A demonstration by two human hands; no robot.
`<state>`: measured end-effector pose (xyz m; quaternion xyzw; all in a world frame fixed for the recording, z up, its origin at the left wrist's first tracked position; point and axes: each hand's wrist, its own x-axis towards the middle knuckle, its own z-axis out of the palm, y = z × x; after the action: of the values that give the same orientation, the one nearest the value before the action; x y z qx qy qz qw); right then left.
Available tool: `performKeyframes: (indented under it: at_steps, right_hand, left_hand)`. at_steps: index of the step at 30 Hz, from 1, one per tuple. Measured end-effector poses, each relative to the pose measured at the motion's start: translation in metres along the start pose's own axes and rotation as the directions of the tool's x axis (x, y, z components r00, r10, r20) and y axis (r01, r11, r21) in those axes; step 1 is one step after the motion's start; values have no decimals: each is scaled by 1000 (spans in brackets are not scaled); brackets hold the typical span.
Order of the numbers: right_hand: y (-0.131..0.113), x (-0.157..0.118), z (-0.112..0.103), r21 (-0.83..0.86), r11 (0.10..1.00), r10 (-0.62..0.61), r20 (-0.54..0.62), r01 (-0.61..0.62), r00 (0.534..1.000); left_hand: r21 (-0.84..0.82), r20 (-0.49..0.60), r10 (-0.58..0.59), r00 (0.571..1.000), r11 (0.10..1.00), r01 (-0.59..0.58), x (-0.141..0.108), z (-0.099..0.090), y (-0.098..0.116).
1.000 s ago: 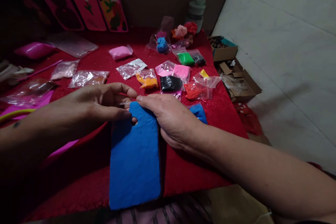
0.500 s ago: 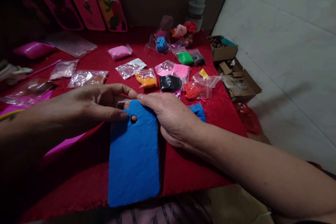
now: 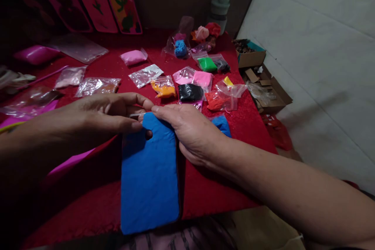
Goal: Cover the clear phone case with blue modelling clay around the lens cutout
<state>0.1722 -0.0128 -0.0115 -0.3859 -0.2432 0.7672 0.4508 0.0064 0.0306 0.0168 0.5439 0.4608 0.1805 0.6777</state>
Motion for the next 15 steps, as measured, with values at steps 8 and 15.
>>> performKeyframes:
  at_steps: [8,15]
  right_hand:
    - [0,1,-1,-72,997,-9,-30,7,1000]
    - [0,0,-4,-89,996,-36,-58,31,998]
  left_hand:
    - [13,-18,0,1000,1000,0,3,1,-2]
    - [106,-28,-24,999,994,27,-2,-6,5]
